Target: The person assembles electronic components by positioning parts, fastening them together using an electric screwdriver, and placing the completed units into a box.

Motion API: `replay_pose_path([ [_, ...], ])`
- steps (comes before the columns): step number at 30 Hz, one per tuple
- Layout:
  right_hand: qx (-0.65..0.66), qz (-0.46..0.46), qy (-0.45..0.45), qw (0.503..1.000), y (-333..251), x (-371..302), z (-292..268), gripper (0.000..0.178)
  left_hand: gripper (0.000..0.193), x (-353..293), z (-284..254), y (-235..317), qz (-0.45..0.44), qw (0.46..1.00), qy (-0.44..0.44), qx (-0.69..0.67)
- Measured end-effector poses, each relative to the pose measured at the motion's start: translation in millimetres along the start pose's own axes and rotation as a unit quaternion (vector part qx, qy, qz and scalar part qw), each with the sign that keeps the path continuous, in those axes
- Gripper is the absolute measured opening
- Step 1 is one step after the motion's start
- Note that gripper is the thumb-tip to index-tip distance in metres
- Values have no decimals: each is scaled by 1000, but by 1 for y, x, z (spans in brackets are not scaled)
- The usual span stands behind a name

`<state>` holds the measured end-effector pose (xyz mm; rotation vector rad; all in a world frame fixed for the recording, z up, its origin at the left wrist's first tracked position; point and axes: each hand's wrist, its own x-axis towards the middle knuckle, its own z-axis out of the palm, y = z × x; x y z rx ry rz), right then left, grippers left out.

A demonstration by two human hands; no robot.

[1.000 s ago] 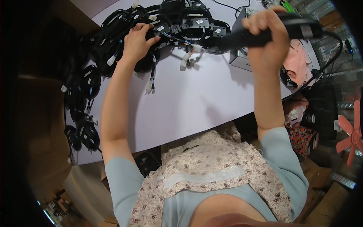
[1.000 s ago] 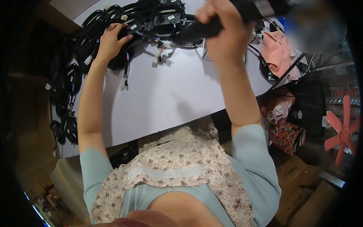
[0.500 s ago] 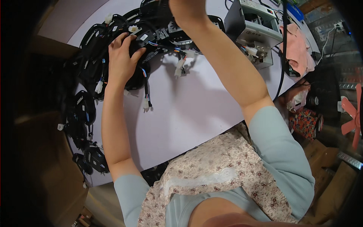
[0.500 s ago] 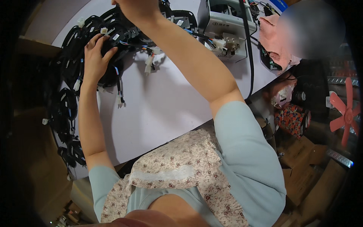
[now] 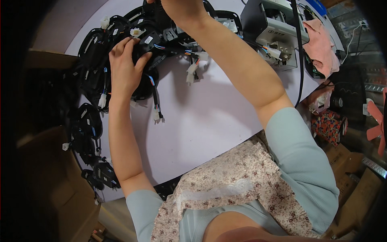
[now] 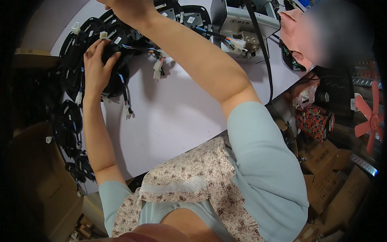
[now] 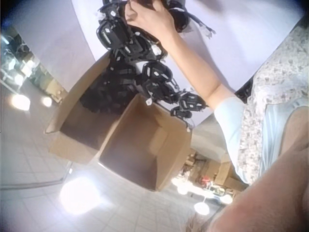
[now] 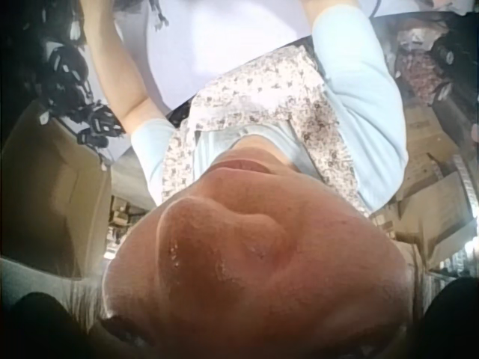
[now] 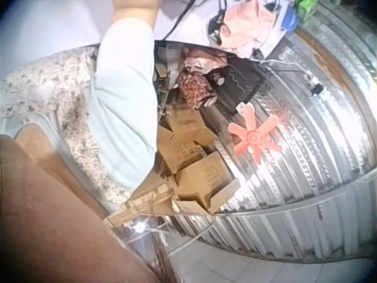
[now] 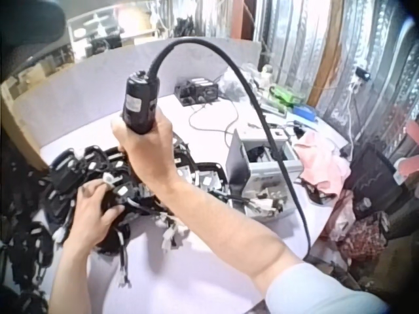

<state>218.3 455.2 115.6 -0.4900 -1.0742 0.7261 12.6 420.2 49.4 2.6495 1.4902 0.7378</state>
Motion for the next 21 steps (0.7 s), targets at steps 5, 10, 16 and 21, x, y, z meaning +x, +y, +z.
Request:
replay_pose_path([
  [5, -23, 19, -7, 1000, -2, 0, 0, 13, 49, -2, 1, 2, -17, 1000, -2, 3],
  [10, -9, 30, -70, 997, 4, 6, 7, 10, 50, 0, 0, 1, -4, 1000, -5, 11],
  [16, -20, -15, -114, 993, 24, 10, 24, 14, 50, 2, 2, 0, -2, 1000, -1, 17],
  [21, -10, 41, -118, 992, 21, 11, 24, 13, 50, 5, 1, 2, 1, 1000, 2, 21],
])
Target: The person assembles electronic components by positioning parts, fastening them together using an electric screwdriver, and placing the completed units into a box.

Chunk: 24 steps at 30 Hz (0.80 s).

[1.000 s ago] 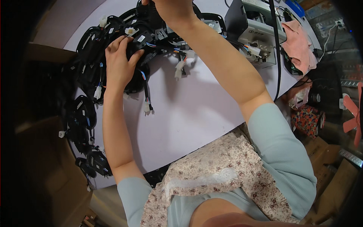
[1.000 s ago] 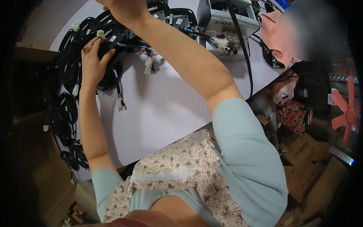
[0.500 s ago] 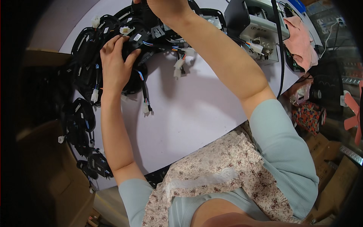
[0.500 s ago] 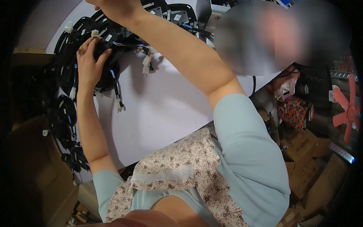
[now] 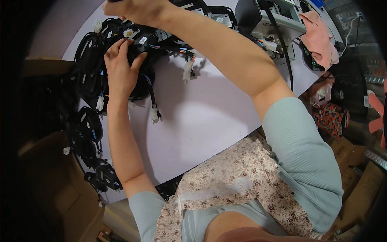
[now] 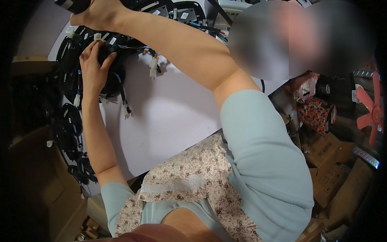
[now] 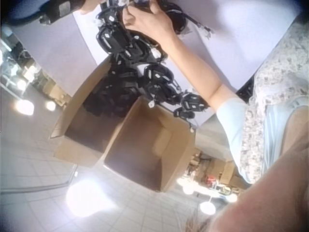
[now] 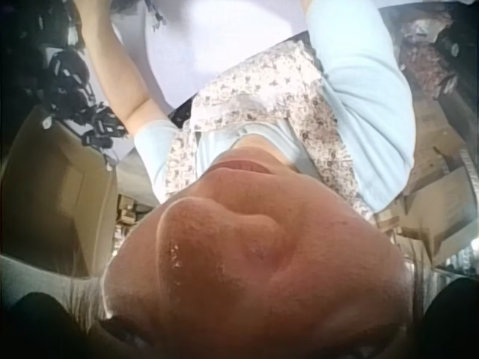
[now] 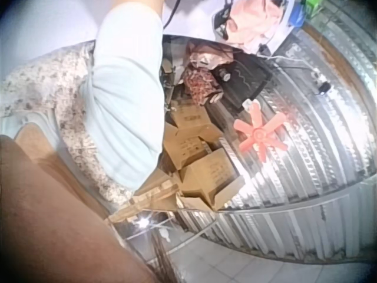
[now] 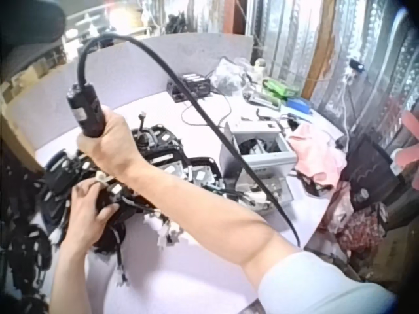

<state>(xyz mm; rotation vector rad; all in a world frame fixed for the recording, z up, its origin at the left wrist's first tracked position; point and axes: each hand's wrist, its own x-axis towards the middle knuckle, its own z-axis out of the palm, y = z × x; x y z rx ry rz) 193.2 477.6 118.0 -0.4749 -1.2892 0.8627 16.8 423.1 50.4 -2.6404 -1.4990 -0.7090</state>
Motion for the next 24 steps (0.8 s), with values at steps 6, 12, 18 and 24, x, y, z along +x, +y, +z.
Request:
replay_pose_path([
  [6, -85, 9, 6, 996, -30, -9, 13, 16, 50, -9, -3, -6, 31, 999, 14, 15],
  [12, -3, -95, 154, 984, -139, -33, -27, 10, 51, -35, -40, 41, 57, 997, 39, 42],
  [18, 7, -139, 150, 979, -242, -110, -129, 15, 48, -125, -81, 117, 13, 999, -25, -35],
  [24, -82, -144, 254, 953, -225, -138, -172, 13, 53, -183, -34, 184, -16, 993, -48, -102],
])
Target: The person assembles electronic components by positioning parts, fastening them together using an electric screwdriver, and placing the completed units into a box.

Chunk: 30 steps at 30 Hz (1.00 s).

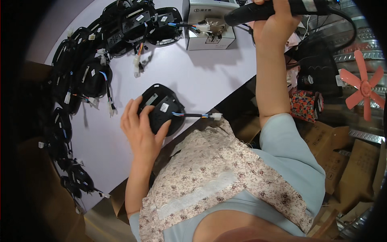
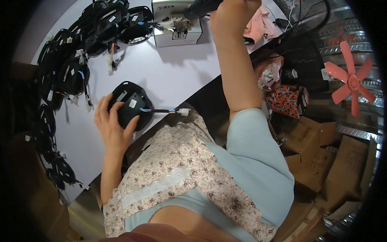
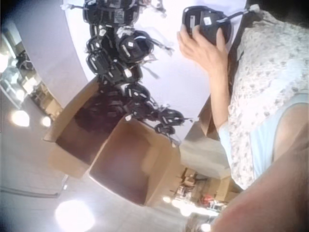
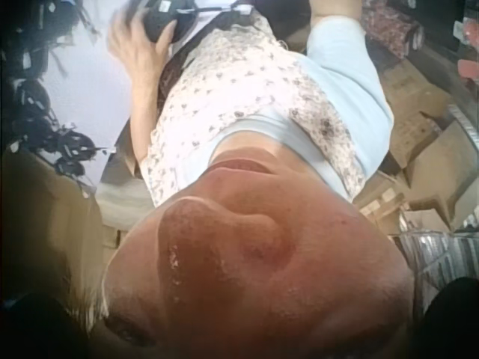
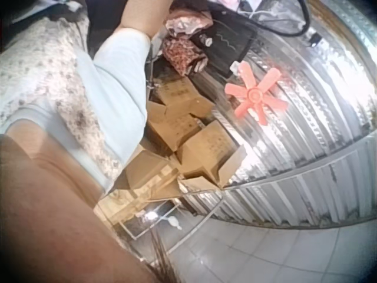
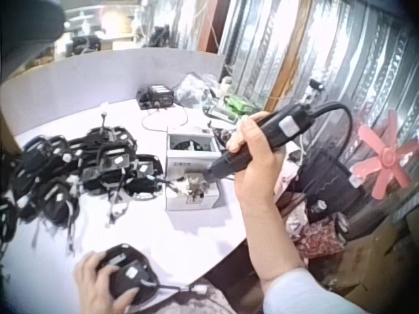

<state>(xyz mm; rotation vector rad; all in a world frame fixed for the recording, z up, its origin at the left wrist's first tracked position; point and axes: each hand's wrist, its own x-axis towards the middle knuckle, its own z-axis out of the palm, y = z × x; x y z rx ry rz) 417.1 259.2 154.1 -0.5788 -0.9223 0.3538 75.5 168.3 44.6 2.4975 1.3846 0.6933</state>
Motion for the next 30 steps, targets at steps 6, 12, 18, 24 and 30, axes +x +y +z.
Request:
replay_pose_path([
  [6, -14, 57, -87, 994, 19, -13, -22, 17, 70, -12, 30, 14, 1, 998, 57, -13],
  [12, -54, 81, -224, 970, 22, -12, -20, 23, 92, -32, 19, -1, -56, 991, 11, -122],
  [18, 1, 192, -197, 961, -2, -18, -11, 6, 83, -35, 18, -5, -88, 990, 31, -105],
  [24, 205, 309, -278, 886, -25, -89, 53, 14, 62, -36, 27, -6, -81, 990, 48, -105],
  [30, 176, 392, -270, 862, -28, -150, 101, 37, 60, -39, 28, -7, -95, 987, 60, -118],
])
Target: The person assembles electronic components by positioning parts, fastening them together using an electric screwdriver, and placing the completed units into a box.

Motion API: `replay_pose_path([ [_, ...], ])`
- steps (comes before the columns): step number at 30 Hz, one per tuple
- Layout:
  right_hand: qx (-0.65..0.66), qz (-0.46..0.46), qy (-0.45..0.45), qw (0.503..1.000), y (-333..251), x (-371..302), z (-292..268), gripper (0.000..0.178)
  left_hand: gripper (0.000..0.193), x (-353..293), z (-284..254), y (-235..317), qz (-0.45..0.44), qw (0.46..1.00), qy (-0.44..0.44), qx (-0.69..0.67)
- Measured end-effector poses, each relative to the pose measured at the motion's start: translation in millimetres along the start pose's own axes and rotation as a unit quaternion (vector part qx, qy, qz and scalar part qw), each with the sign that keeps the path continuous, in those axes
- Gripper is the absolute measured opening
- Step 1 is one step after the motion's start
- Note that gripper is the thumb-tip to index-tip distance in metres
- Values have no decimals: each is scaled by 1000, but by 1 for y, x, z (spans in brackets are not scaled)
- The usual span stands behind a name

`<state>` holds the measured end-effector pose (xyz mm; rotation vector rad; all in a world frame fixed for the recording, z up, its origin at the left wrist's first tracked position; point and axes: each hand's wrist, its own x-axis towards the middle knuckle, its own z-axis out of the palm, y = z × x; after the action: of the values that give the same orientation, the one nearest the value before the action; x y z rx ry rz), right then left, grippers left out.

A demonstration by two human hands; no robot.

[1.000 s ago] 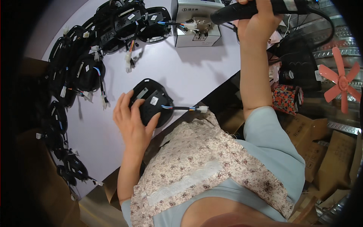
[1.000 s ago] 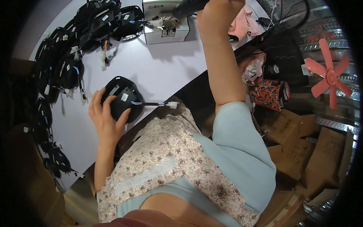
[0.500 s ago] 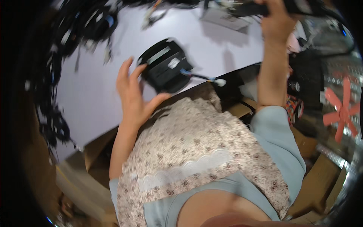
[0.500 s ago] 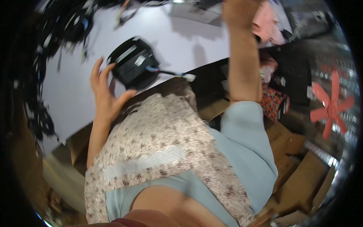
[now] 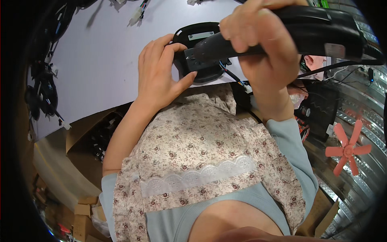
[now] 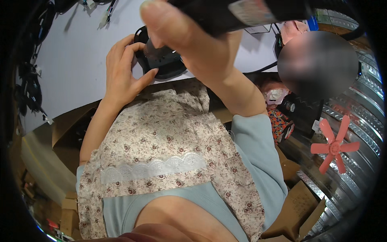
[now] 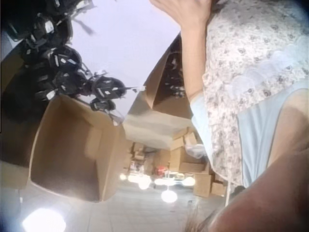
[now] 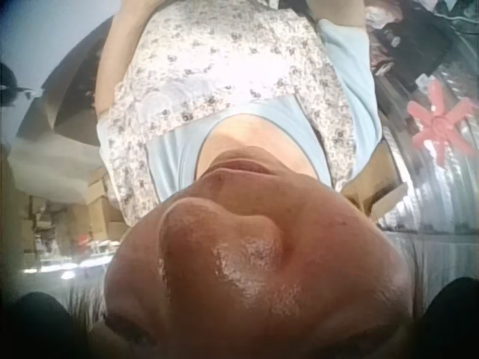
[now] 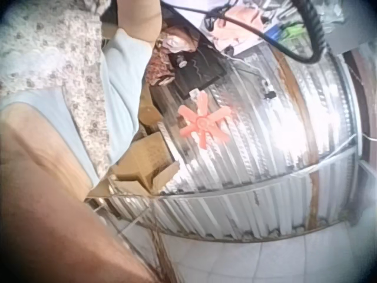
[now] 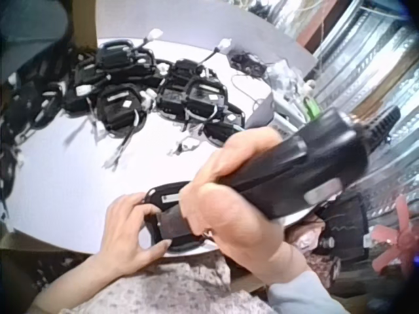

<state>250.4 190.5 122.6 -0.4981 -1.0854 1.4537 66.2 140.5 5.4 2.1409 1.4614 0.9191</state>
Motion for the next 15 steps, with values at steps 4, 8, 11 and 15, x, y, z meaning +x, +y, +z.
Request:
replay_pose_path([
  [4, -137, -41, -140, 980, 17, 6, -24, 18, 59, 2, 1, 2, 4, 1000, 3, -7],
  [8, -136, 21, -36, 990, 9, -1, -4, 37, 60, 2, 2, 2, 8, 1000, 3, -9],
  [11, -141, 54, -29, 988, 5, -2, 2, 35, 64, 1, 3, 1, 10, 1000, 2, -9],
  [15, -262, 27, -63, 963, 1, -5, 8, 34, 60, 0, 4, 0, -17, 999, -2, -31],
])
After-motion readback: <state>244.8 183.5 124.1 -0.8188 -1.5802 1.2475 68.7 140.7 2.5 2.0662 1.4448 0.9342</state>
